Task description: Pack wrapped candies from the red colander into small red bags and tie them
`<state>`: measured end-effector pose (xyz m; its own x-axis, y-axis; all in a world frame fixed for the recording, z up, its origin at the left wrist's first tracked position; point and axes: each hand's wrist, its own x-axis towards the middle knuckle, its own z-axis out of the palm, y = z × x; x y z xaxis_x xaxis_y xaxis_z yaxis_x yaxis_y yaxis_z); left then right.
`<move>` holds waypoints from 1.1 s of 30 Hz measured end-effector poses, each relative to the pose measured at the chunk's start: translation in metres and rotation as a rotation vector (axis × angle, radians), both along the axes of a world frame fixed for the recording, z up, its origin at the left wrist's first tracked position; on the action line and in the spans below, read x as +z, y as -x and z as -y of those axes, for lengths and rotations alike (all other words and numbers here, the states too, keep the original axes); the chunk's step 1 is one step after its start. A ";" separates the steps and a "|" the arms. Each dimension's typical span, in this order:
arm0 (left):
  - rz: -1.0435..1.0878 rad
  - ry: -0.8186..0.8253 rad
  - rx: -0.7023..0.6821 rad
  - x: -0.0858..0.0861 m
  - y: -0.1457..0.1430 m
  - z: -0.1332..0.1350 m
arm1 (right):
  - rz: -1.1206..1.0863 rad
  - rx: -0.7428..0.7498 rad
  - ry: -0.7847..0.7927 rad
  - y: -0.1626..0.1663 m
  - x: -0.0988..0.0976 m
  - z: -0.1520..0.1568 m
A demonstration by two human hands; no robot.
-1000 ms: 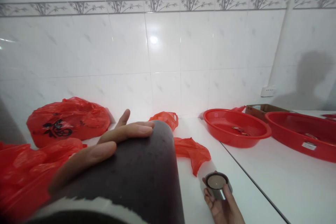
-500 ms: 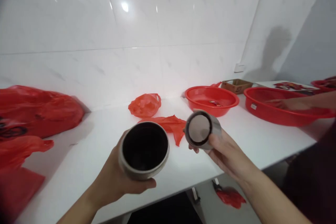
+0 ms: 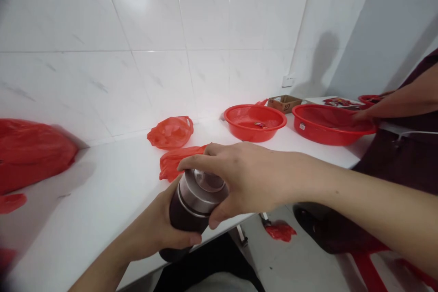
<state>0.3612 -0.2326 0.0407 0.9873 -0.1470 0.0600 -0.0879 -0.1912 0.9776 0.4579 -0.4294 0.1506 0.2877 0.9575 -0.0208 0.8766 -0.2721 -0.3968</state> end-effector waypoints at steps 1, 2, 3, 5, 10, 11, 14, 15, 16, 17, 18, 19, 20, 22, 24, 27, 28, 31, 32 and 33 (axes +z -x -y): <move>0.002 0.030 -0.034 0.000 -0.001 -0.002 | -0.005 0.035 0.008 -0.002 0.001 -0.001; 0.006 0.064 -0.075 0.000 -0.001 -0.004 | -0.012 0.073 0.018 -0.003 0.003 -0.001; 0.009 0.100 -0.124 0.000 -0.002 -0.006 | -0.020 0.111 0.031 -0.005 0.004 -0.002; -0.005 0.169 -0.237 -0.001 -0.004 -0.009 | -0.034 0.172 0.053 -0.007 0.008 -0.004; -0.091 0.267 -0.369 -0.001 -0.002 -0.009 | 0.020 0.066 0.136 -0.001 0.011 -0.015; -0.086 0.246 -0.322 -0.001 -0.002 -0.007 | 0.058 -0.019 0.171 0.001 0.009 -0.019; -0.060 0.062 -0.084 0.000 -0.001 -0.003 | 0.174 -0.259 0.286 0.003 0.004 -0.027; -0.055 0.004 -0.028 0.000 -0.001 -0.003 | 0.191 -0.289 0.308 0.003 0.004 -0.028; -0.054 -0.030 0.000 -0.001 -0.002 -0.004 | 0.188 -0.279 0.315 0.002 0.004 -0.028; -0.050 -0.031 0.001 -0.001 -0.002 -0.005 | 0.162 -0.232 0.311 0.000 0.006 -0.026; -0.045 -0.006 -0.018 -0.002 -0.002 -0.005 | 0.121 -0.167 0.296 -0.002 0.008 -0.023; -0.037 0.032 -0.044 -0.002 -0.002 -0.006 | 0.074 -0.101 0.271 -0.003 0.011 -0.020; -0.032 0.070 -0.071 -0.003 -0.002 -0.007 | 0.029 -0.041 0.243 -0.005 0.013 -0.017; -0.027 0.129 -0.117 -0.002 -0.001 -0.007 | -0.034 0.018 0.206 -0.007 0.015 -0.015; -0.017 0.155 -0.141 -0.001 -0.001 -0.005 | -0.042 -0.013 0.195 -0.008 0.014 -0.016; 0.012 0.165 -0.166 0.001 -0.001 -0.004 | 0.023 -0.090 0.203 -0.011 0.011 -0.019; 0.015 0.162 -0.165 0.001 -0.001 -0.004 | 0.038 -0.086 0.197 -0.011 0.010 -0.020; 0.008 0.186 -0.164 0.001 -0.002 -0.007 | -0.007 0.017 0.152 -0.012 0.010 -0.018; 0.000 0.206 -0.181 0.001 -0.002 -0.008 | -0.036 0.049 0.130 -0.011 0.009 -0.017; -0.009 0.225 -0.205 0.000 -0.002 -0.008 | -0.057 0.064 0.113 -0.010 0.008 -0.017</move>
